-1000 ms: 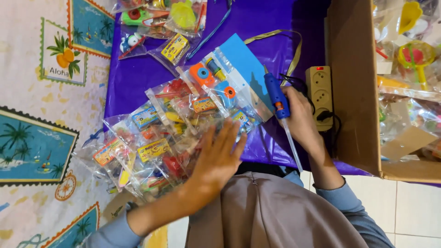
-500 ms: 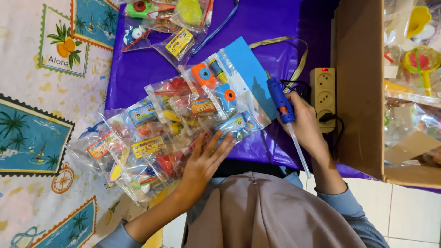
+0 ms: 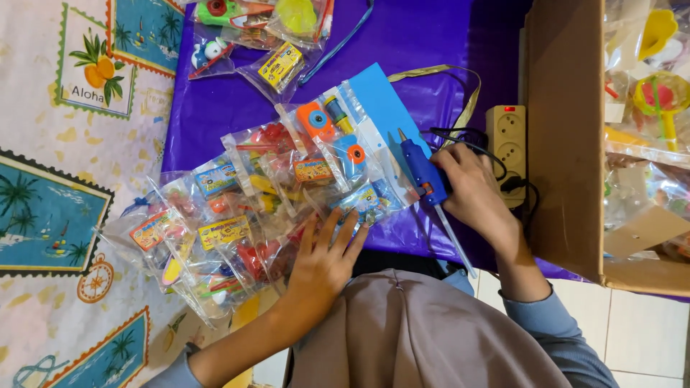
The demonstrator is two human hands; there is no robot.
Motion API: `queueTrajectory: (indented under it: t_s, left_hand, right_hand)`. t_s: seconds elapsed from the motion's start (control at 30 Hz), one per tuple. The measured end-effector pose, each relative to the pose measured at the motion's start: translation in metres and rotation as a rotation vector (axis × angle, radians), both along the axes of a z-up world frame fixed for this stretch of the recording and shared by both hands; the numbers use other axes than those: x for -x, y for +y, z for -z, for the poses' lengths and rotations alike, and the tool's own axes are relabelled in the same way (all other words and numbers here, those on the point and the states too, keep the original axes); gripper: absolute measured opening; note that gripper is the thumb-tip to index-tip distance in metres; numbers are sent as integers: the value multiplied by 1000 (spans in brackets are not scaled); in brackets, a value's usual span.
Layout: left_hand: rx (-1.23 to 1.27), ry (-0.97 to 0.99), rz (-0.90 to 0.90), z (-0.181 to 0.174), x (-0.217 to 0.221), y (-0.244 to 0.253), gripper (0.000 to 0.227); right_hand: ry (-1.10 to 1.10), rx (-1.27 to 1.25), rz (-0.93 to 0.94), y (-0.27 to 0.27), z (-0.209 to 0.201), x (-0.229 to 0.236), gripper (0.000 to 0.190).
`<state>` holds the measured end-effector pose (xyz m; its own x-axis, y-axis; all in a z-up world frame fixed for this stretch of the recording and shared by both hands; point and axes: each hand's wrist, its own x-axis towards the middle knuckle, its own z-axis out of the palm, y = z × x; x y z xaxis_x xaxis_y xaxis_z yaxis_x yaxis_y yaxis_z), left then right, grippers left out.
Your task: The person uses a hot glue gun to attach small plastic bags containing toys to a blue cardboard sheet. They retrieve additional bags from a cardboard box and apply adhesive by hand before pressing them into place on the card.
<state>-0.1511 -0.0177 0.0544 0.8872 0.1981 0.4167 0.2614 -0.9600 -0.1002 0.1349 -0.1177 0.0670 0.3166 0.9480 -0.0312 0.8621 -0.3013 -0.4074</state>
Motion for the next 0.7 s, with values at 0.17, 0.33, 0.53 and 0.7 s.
queueTrajectory:
  t_s: [0.17, 0.33, 0.53, 0.7]
  left_hand:
    - [123, -21, 48, 9, -11, 1, 50]
    - [77, -65, 102, -2, -29, 12, 46]
    - [106, -24, 181, 4, -46, 27, 44]
    - [87, 11, 213, -1, -56, 36, 42]
  right_hand:
    - [-50, 66, -37, 0, 7, -12, 62]
    - [-63, 106, -13, -3, 13, -19, 53]
    - [-200, 192, -25, -11, 22, -20, 51]
    - [-105, 300, -83, -15, 6, -15, 68]
